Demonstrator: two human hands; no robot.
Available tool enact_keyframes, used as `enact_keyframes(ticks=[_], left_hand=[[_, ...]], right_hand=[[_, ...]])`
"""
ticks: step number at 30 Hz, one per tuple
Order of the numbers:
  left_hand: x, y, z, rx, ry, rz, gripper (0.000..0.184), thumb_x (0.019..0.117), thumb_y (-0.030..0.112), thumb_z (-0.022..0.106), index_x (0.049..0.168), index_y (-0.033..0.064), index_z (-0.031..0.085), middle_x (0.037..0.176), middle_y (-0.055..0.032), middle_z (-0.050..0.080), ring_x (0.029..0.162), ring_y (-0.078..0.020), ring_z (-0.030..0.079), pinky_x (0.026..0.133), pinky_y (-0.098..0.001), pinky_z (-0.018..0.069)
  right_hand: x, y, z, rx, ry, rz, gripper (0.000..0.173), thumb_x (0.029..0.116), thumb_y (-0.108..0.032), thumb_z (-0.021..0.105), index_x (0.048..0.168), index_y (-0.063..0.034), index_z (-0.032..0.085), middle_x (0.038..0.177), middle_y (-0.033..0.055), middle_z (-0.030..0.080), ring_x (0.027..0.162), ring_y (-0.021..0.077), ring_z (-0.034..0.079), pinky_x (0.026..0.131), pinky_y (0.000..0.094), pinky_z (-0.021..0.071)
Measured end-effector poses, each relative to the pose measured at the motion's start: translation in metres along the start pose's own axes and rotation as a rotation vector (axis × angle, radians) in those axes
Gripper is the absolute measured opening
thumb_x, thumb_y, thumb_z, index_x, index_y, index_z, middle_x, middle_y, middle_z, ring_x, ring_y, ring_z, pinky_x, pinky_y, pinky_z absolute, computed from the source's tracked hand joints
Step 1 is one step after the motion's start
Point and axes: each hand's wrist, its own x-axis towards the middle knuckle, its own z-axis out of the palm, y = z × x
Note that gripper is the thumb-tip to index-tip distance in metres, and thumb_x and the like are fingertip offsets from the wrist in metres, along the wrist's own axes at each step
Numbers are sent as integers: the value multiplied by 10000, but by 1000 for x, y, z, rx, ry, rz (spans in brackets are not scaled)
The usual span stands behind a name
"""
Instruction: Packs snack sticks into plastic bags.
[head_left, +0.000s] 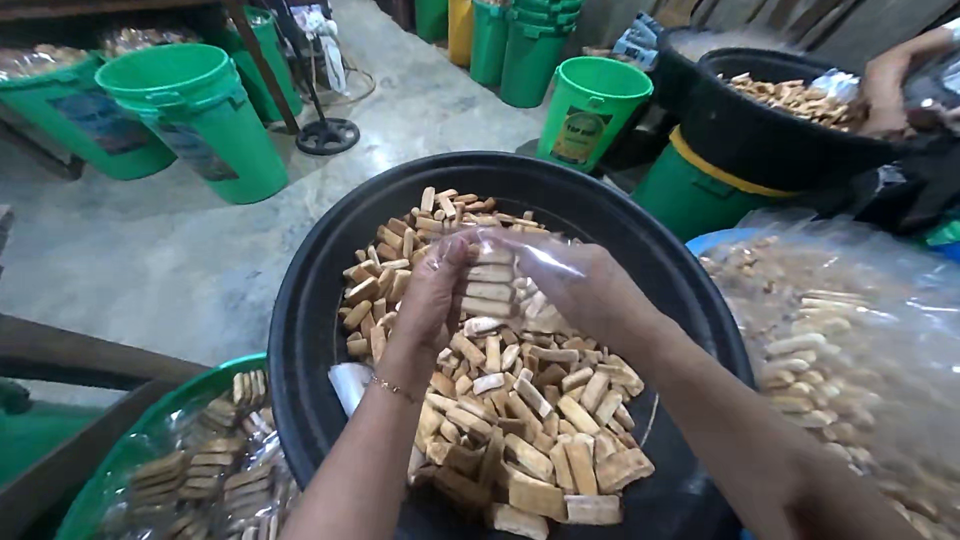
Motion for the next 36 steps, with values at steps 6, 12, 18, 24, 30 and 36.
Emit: enact_keyframes(ticks=[6, 12, 18, 24, 30, 36], left_hand=[[10, 5, -15, 27, 233, 61, 269, 1085, 262, 470, 1219, 93, 631, 871, -23, 714, 710, -95, 697, 637, -257, 605], [16, 11, -20, -49, 305, 154, 271, 1085, 268, 474, 1260, 114, 611, 1023, -42, 718, 829, -122, 710, 707, -280, 610], [18, 6, -17, -77, 297, 113, 281, 1077, 231, 491, 1284, 80, 604, 1034, -73, 712, 846, -151, 710, 738, -307, 608], [24, 10, -17, -107, 381, 89, 289, 1093, 242, 436, 1241, 75, 620, 981, -75, 695, 845, -170, 694, 749, -325, 595], [16, 9, 6, -187, 279, 80, 329, 1119, 246, 338, 1293, 47, 533, 947, -70, 703, 807, -149, 716, 725, -310, 623], [-10, -9, 30, -141, -61, 74, 357, 1104, 250, 308, 1291, 58, 544, 1009, -30, 739, 863, -128, 730, 763, -302, 625]], right_hand=[[5, 30, 27, 437, -102, 237, 413, 1048, -84, 457, 1447, -100, 562, 979, 56, 685, 720, 100, 603, 664, 291, 536], [4, 59, 96, 143, -557, 522, 364, 1033, -33, 490, 1378, -12, 604, 1421, 290, 531, 1286, 417, 559, 1103, 521, 435], [21, 35, 147, 26, -640, 326, 371, 1027, 7, 473, 1388, 56, 545, 1402, 307, 531, 1338, 430, 517, 1136, 504, 409], [17, 36, 91, 324, -320, 485, 356, 1006, -93, 605, 1310, 90, 576, 1191, 253, 666, 1110, 333, 660, 1011, 481, 506], [-19, 27, -14, 498, 558, 289, 191, 955, -155, 660, 1084, -36, 585, 937, -68, 667, 853, -31, 651, 779, 176, 571], [-23, 25, 4, 70, 820, -117, 209, 1007, -362, 641, 1044, -161, 598, 1200, 1, 554, 1186, 18, 525, 1012, 160, 438]])
